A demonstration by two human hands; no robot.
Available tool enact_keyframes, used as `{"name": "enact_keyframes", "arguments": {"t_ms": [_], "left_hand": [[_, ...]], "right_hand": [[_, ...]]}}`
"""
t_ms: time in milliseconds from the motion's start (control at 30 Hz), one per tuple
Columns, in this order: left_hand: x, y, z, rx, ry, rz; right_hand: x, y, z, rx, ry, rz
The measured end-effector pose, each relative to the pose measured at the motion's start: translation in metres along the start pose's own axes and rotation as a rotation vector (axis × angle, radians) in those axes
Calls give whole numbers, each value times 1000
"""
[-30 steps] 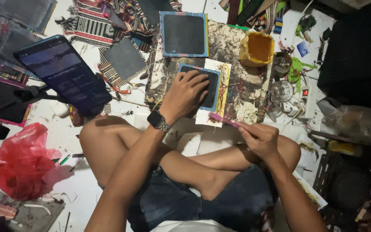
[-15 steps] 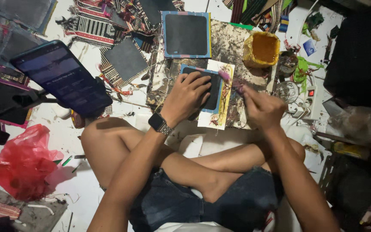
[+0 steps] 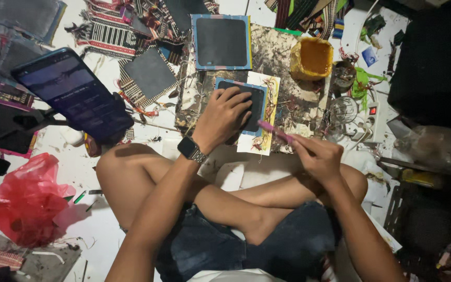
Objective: The person sits cross-legged on the floor and uses a pink tool to apply a substance to the edges of small square fabric pieces. They repeatedly dip the tool into a yellow container and rub it along the borders of the squares, occasionally picking up and placing down the fabric pieces.
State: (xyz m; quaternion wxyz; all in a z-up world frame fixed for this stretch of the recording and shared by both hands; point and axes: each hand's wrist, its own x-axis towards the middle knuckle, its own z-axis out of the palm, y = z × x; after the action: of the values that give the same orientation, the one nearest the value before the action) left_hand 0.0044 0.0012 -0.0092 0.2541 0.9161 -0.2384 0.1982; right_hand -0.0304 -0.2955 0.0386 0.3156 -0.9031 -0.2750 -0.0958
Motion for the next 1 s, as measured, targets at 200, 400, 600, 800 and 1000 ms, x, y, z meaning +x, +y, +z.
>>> {"name": "enact_keyframes", "arguments": {"t_ms": [200, 400, 600, 800, 1000], "left_hand": [[-2, -6, 10, -8, 40, 28], [-4, -4, 12, -5, 63, 22], [-5, -5, 11, -1, 56, 25], [-3, -4, 12, -44, 89, 21], [11, 12, -10, 233, -40, -100]], "right_hand": [[60, 19, 19, -301, 148, -105], [54, 44, 26, -270, 207, -63], [-5, 18, 24, -180, 129, -64], [-72, 1, 2, 118, 103, 93], [-118, 5, -1, 280, 412, 439]]}}
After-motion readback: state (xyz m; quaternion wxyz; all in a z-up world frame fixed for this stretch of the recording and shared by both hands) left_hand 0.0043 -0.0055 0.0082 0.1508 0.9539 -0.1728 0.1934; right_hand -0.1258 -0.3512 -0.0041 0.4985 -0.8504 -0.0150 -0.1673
